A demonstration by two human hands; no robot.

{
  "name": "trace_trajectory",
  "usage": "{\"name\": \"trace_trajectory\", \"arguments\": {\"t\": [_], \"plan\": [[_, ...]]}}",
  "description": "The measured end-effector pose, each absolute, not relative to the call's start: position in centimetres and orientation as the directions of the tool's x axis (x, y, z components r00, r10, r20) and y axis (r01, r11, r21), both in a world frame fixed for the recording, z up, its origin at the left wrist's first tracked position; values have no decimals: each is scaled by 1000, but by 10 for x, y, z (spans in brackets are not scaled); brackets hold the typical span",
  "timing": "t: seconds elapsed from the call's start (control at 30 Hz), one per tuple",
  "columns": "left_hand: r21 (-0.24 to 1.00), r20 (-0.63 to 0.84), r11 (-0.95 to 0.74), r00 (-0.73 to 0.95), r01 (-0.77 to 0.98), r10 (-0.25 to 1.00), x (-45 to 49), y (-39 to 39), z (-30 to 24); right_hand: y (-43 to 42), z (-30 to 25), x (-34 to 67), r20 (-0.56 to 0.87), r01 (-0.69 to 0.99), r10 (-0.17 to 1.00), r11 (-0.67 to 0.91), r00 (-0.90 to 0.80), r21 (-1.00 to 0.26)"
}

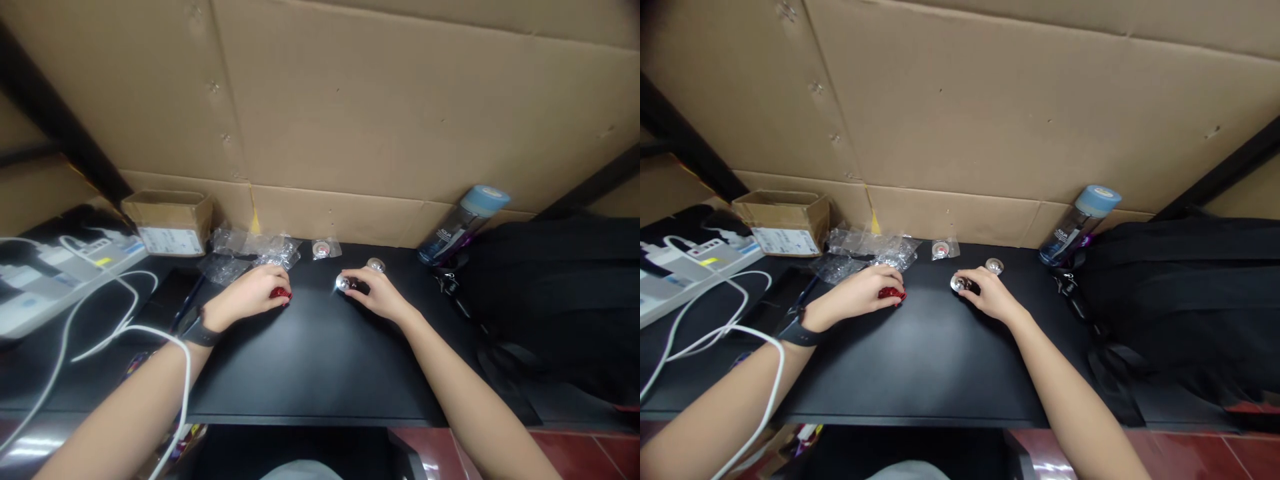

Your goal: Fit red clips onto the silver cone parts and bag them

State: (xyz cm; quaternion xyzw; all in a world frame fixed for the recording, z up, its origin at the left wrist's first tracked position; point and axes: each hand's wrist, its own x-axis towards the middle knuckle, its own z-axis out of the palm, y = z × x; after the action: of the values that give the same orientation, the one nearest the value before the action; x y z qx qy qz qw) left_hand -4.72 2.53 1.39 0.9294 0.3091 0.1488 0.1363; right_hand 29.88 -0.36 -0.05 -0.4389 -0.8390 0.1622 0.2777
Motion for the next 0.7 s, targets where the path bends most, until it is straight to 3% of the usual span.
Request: {"name": "trace_trajectory", "arguments": {"t": [0.53, 0.7], "plan": [[295, 202, -819, 806, 492, 556, -26, 7, 9, -4, -2, 296, 340, 638, 810, 586, -477, -500], [265, 242, -780, 744, 567, 623, -10, -2, 8, -3, -7, 297, 321, 631, 834, 550, -448, -548]]}}
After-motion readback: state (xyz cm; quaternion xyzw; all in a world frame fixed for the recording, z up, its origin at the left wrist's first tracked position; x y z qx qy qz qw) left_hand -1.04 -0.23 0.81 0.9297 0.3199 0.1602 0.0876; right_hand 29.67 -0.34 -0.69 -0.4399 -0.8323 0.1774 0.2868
